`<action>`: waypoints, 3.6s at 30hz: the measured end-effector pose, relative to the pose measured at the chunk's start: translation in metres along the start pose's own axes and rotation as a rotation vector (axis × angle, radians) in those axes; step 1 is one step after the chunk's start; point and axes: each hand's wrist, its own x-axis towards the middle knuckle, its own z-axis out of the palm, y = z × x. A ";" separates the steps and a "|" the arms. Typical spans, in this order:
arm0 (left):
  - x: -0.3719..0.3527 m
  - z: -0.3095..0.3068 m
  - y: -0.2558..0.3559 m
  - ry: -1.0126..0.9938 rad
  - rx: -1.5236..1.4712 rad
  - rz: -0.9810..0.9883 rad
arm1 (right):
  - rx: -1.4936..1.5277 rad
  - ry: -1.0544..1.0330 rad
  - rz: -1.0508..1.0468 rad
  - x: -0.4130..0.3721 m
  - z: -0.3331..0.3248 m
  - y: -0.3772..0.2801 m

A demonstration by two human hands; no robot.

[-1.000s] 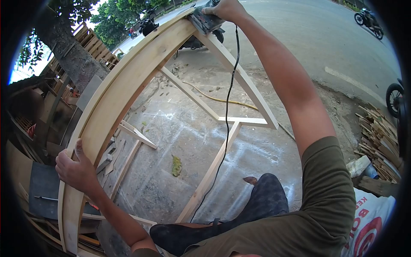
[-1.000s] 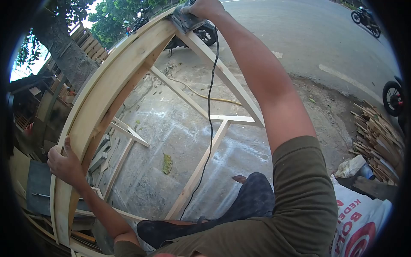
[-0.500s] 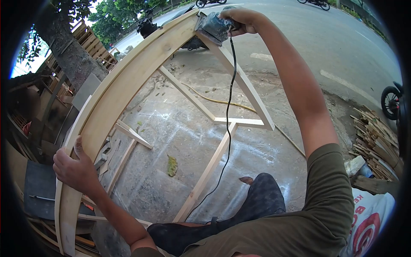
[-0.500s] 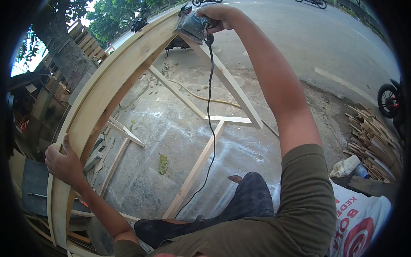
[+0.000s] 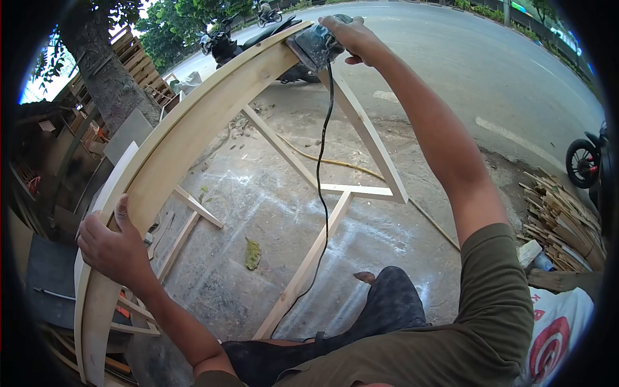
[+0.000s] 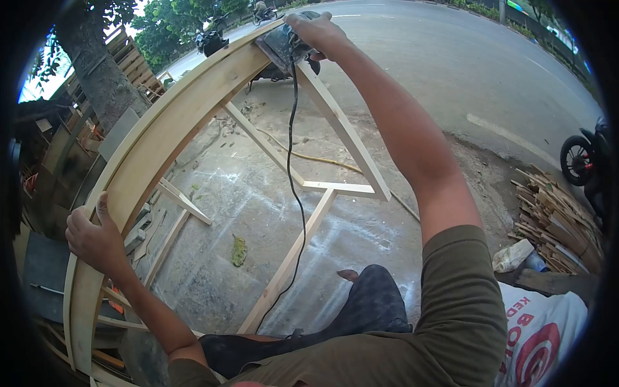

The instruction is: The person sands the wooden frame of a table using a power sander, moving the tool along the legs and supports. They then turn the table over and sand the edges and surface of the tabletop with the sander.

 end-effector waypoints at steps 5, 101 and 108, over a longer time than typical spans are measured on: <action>0.000 0.000 0.001 0.003 -0.027 -0.010 | -0.050 0.021 -0.019 -0.018 0.002 -0.007; -0.022 -0.045 0.012 -0.028 -0.014 -0.037 | -0.067 0.053 0.087 0.018 -0.044 0.031; -0.021 -0.045 0.013 -0.062 -0.015 -0.050 | -0.215 -0.100 0.074 -0.063 -0.038 0.014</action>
